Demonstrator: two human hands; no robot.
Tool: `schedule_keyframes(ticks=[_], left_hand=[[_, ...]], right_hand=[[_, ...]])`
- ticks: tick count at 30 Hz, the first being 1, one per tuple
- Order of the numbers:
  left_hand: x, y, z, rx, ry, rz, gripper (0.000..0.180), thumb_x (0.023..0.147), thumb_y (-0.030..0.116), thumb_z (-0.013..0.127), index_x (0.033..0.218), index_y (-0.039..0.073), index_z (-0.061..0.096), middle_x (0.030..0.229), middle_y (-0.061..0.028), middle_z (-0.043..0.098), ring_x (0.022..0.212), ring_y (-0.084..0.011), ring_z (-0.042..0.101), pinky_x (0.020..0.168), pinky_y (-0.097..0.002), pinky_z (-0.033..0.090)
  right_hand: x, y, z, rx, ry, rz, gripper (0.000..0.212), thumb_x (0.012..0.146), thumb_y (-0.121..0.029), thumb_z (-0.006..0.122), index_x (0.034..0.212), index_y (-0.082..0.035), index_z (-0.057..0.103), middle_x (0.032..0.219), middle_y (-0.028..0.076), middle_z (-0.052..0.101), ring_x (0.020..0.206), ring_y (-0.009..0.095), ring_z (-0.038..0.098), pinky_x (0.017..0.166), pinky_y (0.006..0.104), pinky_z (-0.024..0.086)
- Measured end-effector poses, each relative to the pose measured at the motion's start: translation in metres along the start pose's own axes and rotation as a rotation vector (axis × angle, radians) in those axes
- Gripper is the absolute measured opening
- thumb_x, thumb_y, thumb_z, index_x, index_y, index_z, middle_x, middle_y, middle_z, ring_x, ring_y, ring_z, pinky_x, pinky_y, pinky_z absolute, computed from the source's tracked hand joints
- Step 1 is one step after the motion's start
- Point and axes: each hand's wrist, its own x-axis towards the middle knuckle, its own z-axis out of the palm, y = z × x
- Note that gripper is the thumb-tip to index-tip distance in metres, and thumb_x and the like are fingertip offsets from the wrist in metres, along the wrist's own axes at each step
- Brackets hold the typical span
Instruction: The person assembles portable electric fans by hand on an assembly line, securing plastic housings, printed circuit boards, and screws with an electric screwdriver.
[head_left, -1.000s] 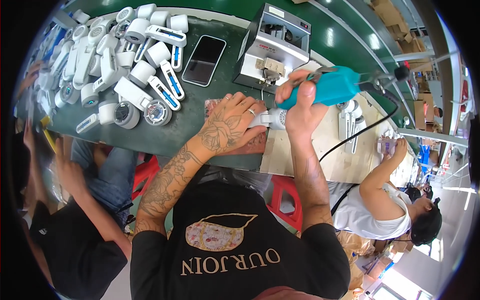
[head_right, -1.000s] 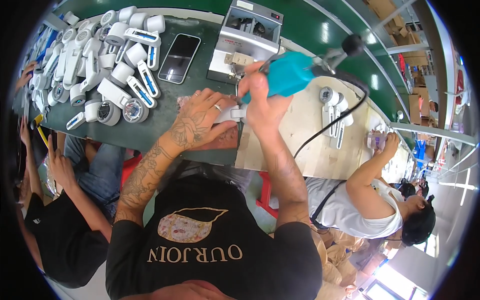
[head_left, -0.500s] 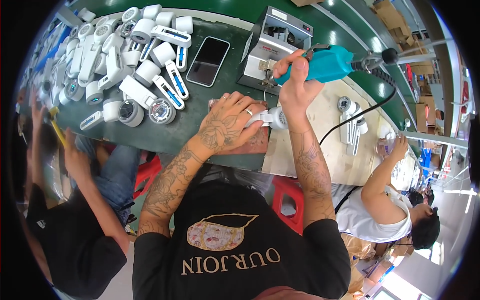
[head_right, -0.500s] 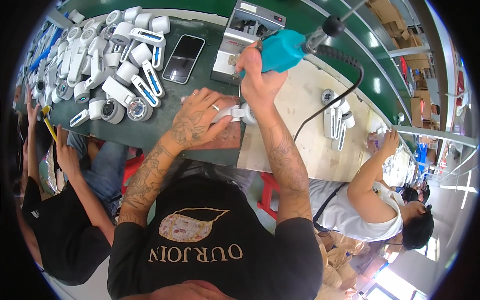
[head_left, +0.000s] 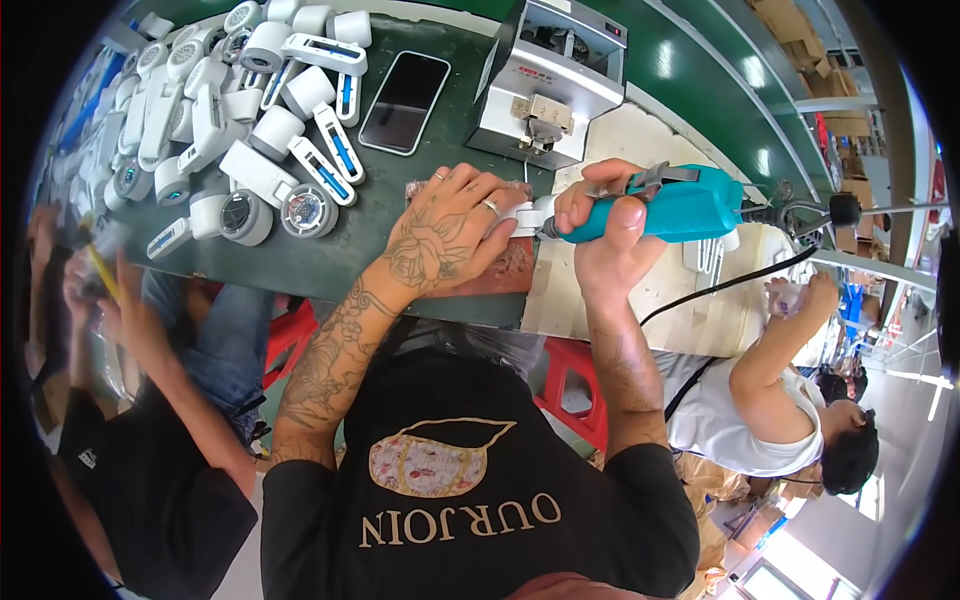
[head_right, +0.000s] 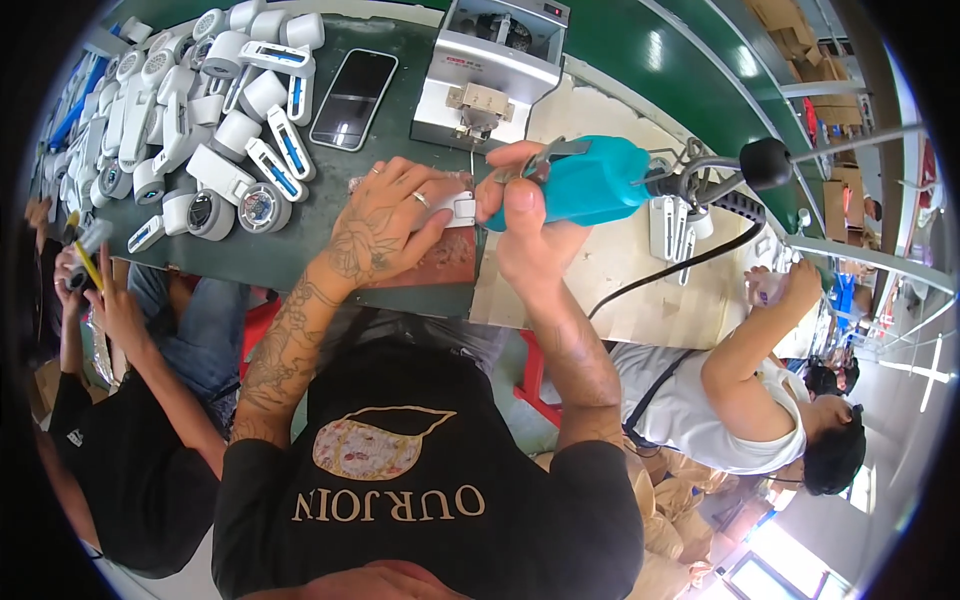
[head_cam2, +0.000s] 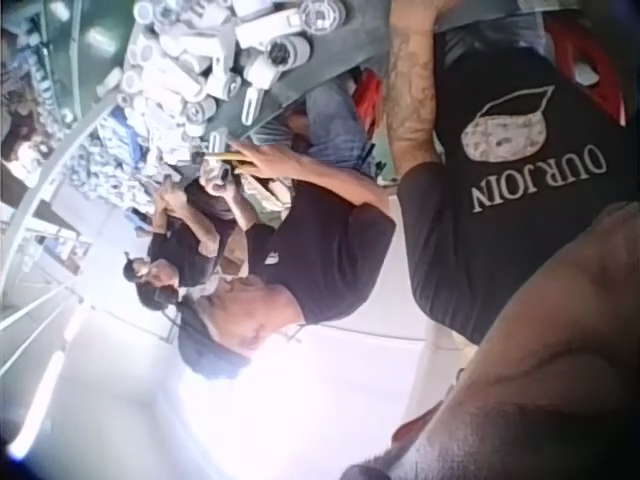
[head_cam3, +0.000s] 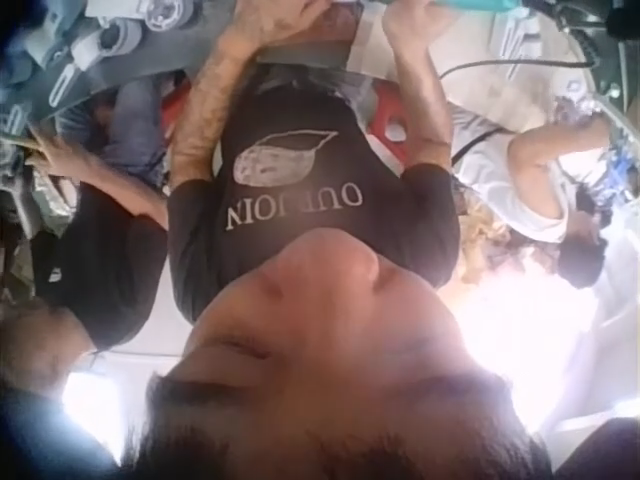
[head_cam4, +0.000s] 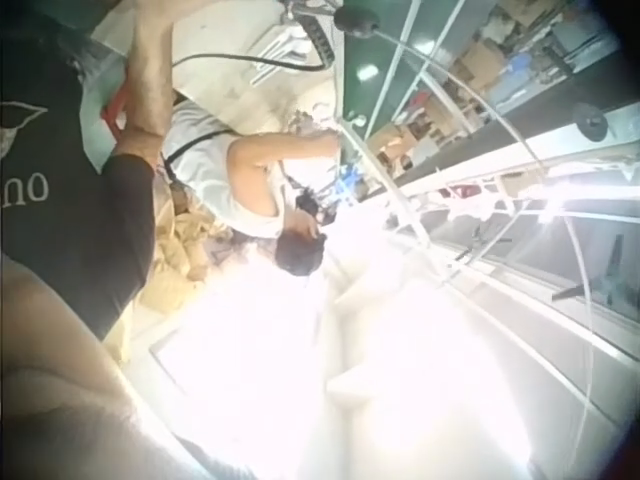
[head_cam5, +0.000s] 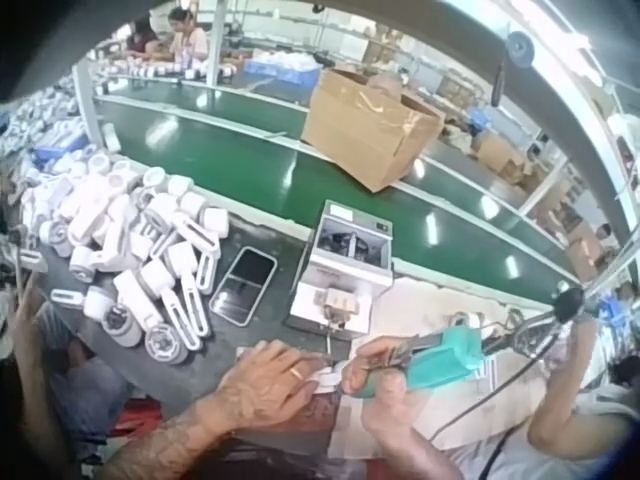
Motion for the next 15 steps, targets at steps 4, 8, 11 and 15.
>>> schedule_keyframes(ticks=[4, 8, 11, 15], left_hand=[[0.001, -0.002, 0.002, -0.012, -0.019, -0.004, 0.039, 0.09, 0.022, 0.058, 0.127, 0.01, 0.061, 0.111, -0.0055, 0.059, 0.103, -0.0247, 0.054, 0.091, -0.041, 0.044], [0.005, -0.002, -0.002, -0.001, -0.033, -0.019, 0.037, 0.091, 0.022, 0.058, 0.125, 0.01, 0.061, 0.113, -0.0052, 0.058, 0.102, -0.025, 0.054, 0.09, -0.041, 0.044], [0.01, -0.008, 0.0, -0.031, -0.051, -0.017, 0.035, 0.091, 0.024, 0.059, 0.123, 0.009, 0.061, 0.115, -0.0051, 0.057, 0.1, -0.0255, 0.053, 0.089, -0.0418, 0.044], [0.008, -0.003, -0.004, 0.007, -0.006, -0.013, 0.032, 0.089, 0.024, 0.061, 0.117, 0.008, 0.062, 0.117, -0.0047, 0.057, 0.099, -0.0264, 0.054, 0.089, -0.0427, 0.044]], right_hand=[[-0.002, 0.01, -0.001, -0.033, -0.003, 0.013, 0.057, 0.091, -0.05, 0.067, 0.1, 0.004, 0.054, 0.066, 0.006, 0.053, 0.058, 0.017, 0.053, 0.055, 0.0311, 0.044], [0.0, 0.017, -0.001, 0.025, -0.052, -0.059, 0.052, 0.092, -0.05, 0.067, 0.094, -0.001, 0.048, 0.066, 0.008, 0.05, 0.056, 0.018, 0.049, 0.052, 0.034, 0.043], [0.004, 0.024, 0.001, 0.055, -0.066, -0.066, 0.049, 0.092, -0.047, 0.068, 0.094, -0.002, 0.047, 0.067, 0.007, 0.049, 0.057, 0.018, 0.049, 0.052, 0.0344, 0.044], [-0.002, 0.027, 0.002, 0.1, -0.041, -0.066, 0.044, 0.091, -0.041, 0.07, 0.097, -0.003, 0.049, 0.071, 0.008, 0.052, 0.059, 0.019, 0.051, 0.053, 0.0346, 0.045]])
